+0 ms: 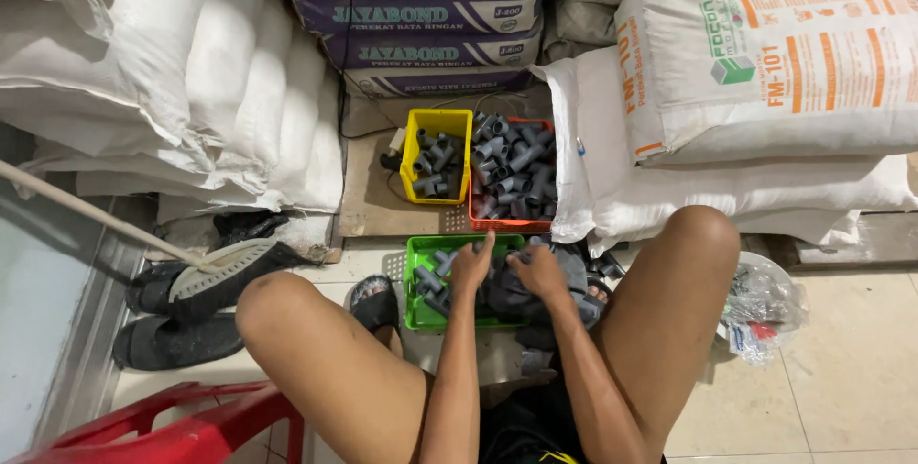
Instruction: Sorting and organizing grey plastic pipe fittings from containers into a basket
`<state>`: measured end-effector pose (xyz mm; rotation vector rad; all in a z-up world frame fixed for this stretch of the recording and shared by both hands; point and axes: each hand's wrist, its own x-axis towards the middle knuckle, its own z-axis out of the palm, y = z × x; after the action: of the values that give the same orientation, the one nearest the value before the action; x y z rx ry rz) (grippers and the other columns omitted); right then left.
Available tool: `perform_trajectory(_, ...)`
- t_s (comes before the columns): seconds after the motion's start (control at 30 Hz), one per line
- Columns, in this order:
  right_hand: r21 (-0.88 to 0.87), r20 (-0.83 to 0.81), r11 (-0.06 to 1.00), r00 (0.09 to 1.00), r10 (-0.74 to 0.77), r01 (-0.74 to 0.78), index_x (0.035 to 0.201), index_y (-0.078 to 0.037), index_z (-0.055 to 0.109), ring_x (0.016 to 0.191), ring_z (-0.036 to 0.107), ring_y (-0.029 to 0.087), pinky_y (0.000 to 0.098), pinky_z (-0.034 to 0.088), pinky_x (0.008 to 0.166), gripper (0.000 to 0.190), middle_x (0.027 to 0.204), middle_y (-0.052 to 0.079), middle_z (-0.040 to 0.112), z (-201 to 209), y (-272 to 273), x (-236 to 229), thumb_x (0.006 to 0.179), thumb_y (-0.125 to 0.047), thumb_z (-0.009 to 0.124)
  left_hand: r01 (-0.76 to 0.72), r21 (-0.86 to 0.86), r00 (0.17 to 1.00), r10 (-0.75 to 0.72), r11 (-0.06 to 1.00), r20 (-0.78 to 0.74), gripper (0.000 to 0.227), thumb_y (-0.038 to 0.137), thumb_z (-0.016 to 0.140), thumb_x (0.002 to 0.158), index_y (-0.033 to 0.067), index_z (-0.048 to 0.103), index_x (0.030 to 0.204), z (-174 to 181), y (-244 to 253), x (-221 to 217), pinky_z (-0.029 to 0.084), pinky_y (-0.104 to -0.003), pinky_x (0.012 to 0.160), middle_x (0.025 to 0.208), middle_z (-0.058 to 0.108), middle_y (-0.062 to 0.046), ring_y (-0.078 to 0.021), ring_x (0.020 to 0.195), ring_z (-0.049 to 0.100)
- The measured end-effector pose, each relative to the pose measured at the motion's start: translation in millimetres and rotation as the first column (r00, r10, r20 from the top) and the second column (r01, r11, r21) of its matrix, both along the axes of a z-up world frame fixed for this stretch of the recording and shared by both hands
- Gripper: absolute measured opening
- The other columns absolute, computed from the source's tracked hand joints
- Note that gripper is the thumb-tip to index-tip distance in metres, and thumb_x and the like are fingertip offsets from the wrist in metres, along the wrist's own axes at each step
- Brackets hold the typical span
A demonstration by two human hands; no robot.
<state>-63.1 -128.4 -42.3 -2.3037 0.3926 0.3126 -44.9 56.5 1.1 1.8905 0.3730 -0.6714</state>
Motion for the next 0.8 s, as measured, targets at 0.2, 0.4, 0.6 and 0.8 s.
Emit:
perform_trajectory(0.2, -0.121, 0.381, 0.86, 0.823, -0.421, 0.496, 0.106, 0.002, 0.07, 0.091, 0.071, 0.053, 0.0606, 0.056, 0.076, 0.027, 0.088, 0.033, 0.072, 110, -8, -16, 0.09, -0.019, 0.067, -0.208, 0.585, 0.977, 0.2, 0.784, 0.078, 0.071, 0.048, 0.066, 0.078, 0.0064, 0.051, 0.134, -158, -13, -1, 0.034, -0.064, 0.105, 0.138, 0.047, -0.02, -0.0371, 0.131, 0.042)
perform_trajectory(0.4, 0.112, 0.812, 0.741, 0.369, -0.452, 0.662, 0.114, -0.009, 0.065, 0.096, 0.069, 0.04, 0.0416, 0.054, 0.088, 0.017, 0.097, 0.017, 0.066, 174, -25, -25, 0.097, -0.003, 0.063, -0.253, 0.427, 0.632, -0.185, 0.868, 0.753, 0.05, 0.02, 0.071, 0.077, 0.0033, 0.056, 0.121, -70, -49, 12, 0.032, -0.059, 0.112, 0.127, 0.054, -0.019, -0.0378, 0.128, 0.05)
perform_trajectory(0.6, -0.002, 0.837, 0.744, 0.409, -0.365, 0.668, 0.105, -0.008, 0.065, 0.09, 0.063, 0.035, 0.0419, 0.052, 0.081, 0.015, 0.098, 0.01, 0.056, 135, -37, -28, 0.092, -0.004, 0.072, 0.115, 0.526, 0.701, -0.444, 0.842, 0.557, 0.067, 0.046, 0.067, 0.086, 0.0088, 0.052, 0.14, -78, -70, 57, 0.026, -0.063, 0.117, 0.136, 0.051, -0.024, -0.0423, 0.139, 0.038)
perform_trajectory(0.8, 0.15, 0.668, 0.762, 0.503, -0.548, 0.631, 0.107, -0.003, 0.066, 0.079, 0.071, 0.04, 0.0429, 0.055, 0.064, 0.017, 0.087, 0.02, 0.07, 145, -19, -30, 0.09, -0.004, 0.065, 0.407, 0.569, 0.854, -0.519, 0.714, 0.041, 0.088, 0.058, 0.046, 0.087, 0.004, 0.026, 0.154, -159, -72, 142, 0.005, -0.052, 0.121, 0.149, 0.046, -0.029, -0.04, 0.141, 0.046)
